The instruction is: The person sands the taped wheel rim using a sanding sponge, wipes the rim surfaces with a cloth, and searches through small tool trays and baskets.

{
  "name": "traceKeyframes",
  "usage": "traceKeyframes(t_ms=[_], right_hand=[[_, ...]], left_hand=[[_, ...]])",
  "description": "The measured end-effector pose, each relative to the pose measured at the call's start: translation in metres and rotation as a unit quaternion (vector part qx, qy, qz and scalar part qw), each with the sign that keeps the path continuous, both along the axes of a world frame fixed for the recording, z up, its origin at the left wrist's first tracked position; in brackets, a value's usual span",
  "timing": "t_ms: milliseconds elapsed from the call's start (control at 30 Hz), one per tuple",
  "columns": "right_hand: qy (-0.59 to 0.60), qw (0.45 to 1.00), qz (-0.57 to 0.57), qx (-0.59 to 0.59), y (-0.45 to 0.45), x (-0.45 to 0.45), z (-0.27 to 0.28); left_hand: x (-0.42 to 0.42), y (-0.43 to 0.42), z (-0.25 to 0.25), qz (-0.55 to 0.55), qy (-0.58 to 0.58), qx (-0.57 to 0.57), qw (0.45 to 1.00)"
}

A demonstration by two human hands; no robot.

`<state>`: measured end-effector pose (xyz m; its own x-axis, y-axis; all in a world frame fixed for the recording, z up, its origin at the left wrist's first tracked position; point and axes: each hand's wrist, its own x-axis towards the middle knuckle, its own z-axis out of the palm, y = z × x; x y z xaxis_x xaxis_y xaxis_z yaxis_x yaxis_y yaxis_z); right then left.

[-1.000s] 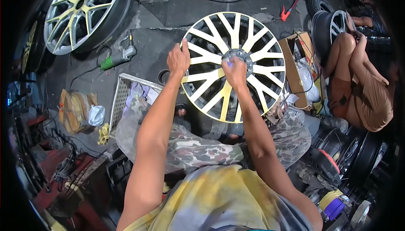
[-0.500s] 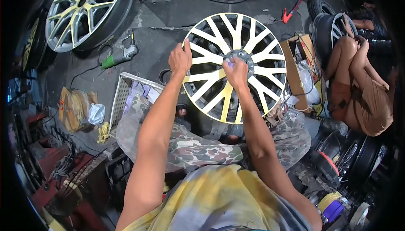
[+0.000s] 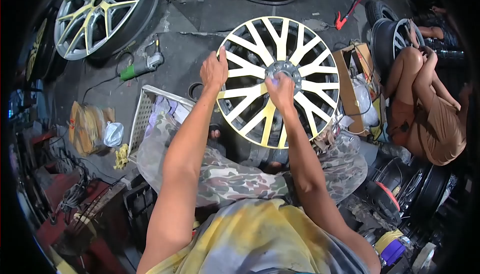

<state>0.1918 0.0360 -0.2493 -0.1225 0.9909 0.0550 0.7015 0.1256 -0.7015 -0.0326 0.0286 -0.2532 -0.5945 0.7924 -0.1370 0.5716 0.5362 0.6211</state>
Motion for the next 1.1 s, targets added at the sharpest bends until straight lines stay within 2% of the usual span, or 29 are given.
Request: traceKeyframes(t_ms=[433, 567, 633, 700, 767, 800, 900, 967, 1100], right_hand=[[0.020, 1.000, 0.006, 0.002, 0.014, 0.002, -0.003], [-0.022, 1.000, -0.011, 0.014, 0.013, 0.019, -0.003], [0.107, 0.979, -0.072, -0.159, 0.010, 0.029, 0.013], [0.117, 0.981, -0.051, -0.145, 0.008, 0.035, 0.000], [0.050, 0.992, 0.032, -0.114, 0.005, 0.031, -0.011], [-0.014, 0.999, 0.038, -0.037, 0.001, 0.024, -0.007], [0.002, 0.998, -0.028, -0.063, -0.006, 0.007, 0.005], [-0.021, 0.999, -0.042, 0.010, -0.010, 0.001, 0.007], [0.020, 0.997, -0.076, -0.018, -0.006, -0.011, 0.002]], left_hand=[[0.004, -0.005, 0.004, -0.009, -0.023, -0.011, 1.000], [0.001, -0.001, 0.000, -0.012, -0.021, -0.010, 1.000], [0.001, -0.001, -0.002, -0.012, -0.028, -0.014, 0.999], [0.002, -0.001, -0.004, -0.004, -0.013, 0.000, 1.000], [0.001, 0.000, -0.002, -0.010, -0.015, -0.010, 1.000], [0.001, 0.000, -0.001, -0.008, -0.020, -0.016, 1.000], [0.004, -0.003, 0.001, -0.012, -0.006, -0.014, 1.000], [0.003, -0.001, -0.005, -0.001, 0.007, -0.007, 1.000], [0.004, 0.002, -0.003, -0.013, -0.006, -0.010, 1.000]])
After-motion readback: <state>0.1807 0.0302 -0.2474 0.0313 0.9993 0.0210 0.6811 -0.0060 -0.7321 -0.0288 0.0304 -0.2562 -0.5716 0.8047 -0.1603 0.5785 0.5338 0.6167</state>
